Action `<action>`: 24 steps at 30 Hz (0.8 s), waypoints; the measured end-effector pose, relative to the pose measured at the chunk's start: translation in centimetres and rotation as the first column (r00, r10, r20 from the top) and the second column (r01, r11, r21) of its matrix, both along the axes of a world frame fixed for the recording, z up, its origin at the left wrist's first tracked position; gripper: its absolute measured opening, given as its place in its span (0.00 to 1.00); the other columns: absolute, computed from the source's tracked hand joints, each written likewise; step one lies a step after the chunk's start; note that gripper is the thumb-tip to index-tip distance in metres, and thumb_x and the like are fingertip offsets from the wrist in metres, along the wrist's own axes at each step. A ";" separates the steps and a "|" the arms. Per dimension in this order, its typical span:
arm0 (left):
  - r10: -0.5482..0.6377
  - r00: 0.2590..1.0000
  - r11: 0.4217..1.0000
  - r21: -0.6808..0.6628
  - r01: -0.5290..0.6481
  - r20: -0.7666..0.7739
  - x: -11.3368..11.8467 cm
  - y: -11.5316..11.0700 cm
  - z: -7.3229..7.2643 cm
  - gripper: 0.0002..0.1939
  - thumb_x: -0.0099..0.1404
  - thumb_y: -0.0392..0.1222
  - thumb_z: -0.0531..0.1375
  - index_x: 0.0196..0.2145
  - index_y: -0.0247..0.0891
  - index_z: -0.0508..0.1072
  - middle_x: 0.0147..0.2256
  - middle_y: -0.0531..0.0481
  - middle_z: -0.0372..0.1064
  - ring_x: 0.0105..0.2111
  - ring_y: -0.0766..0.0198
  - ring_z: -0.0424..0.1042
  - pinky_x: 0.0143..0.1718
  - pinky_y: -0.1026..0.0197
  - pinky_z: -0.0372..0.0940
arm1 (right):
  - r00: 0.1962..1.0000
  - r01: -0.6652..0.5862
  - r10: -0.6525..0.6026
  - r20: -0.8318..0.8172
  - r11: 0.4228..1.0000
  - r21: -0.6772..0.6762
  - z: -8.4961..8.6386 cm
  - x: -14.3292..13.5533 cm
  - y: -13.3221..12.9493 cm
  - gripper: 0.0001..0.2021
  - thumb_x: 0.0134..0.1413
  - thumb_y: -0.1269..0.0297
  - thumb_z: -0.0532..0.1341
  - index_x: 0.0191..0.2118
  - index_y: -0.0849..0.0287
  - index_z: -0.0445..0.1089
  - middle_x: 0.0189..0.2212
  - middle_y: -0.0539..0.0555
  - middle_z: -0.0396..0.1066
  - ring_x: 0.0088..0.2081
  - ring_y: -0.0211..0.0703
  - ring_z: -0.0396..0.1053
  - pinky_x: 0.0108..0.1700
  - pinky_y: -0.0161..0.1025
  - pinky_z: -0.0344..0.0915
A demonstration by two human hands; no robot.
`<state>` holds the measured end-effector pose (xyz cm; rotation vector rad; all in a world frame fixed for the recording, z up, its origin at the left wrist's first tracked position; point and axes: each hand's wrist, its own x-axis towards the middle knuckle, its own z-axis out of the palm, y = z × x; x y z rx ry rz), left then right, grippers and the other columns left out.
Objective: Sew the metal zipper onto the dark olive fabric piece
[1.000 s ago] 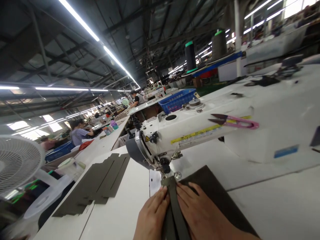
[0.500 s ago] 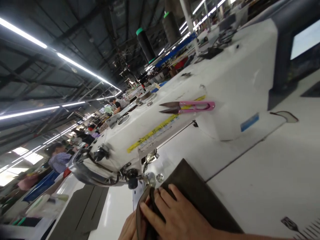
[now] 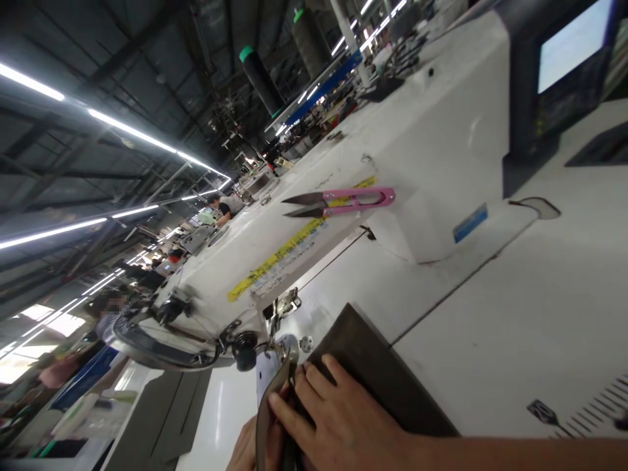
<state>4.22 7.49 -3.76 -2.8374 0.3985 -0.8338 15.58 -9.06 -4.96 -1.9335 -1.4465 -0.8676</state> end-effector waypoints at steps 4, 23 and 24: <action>0.011 0.999 0.999 0.047 -0.009 -0.037 0.3 -0.5 0.5 0.17 0.69 0.30 0.44 0.50 0.33 0.66 0.45 0.40 0.69 0.43 0.57 0.71 0.39 0.61 0.71 | 1.000 -0.018 0.018 0.004 0.999 0.028 -0.5 -0.1 -0.1 0.18 0.60 0.59 0.52 0.49 0.66 0.67 0.48 0.60 0.67 0.48 0.49 0.62 0.51 0.46 0.55; 0.129 0.987 0.981 -0.158 -0.112 0.100 -0.2 -3.0 0.9 0.09 0.70 0.34 0.51 0.40 0.33 0.71 0.43 0.42 0.68 0.41 0.57 0.69 0.41 0.56 0.70 | 0.947 -0.271 0.302 0.106 0.934 -0.234 0.2 0.5 -1.3 0.36 0.51 0.72 0.50 0.66 0.67 0.37 0.58 0.61 0.52 0.57 0.51 0.55 0.52 0.46 0.65; 0.130 0.986 0.980 -0.162 -0.113 0.103 0.1 -2.7 1.0 0.09 0.69 0.32 0.51 0.39 0.33 0.71 0.43 0.42 0.68 0.41 0.58 0.70 0.41 0.57 0.70 | 0.946 -0.288 0.314 0.076 0.926 -0.245 0.2 0.7 -1.0 0.36 0.51 0.72 0.50 0.66 0.66 0.37 0.59 0.60 0.52 0.57 0.51 0.54 0.53 0.47 0.63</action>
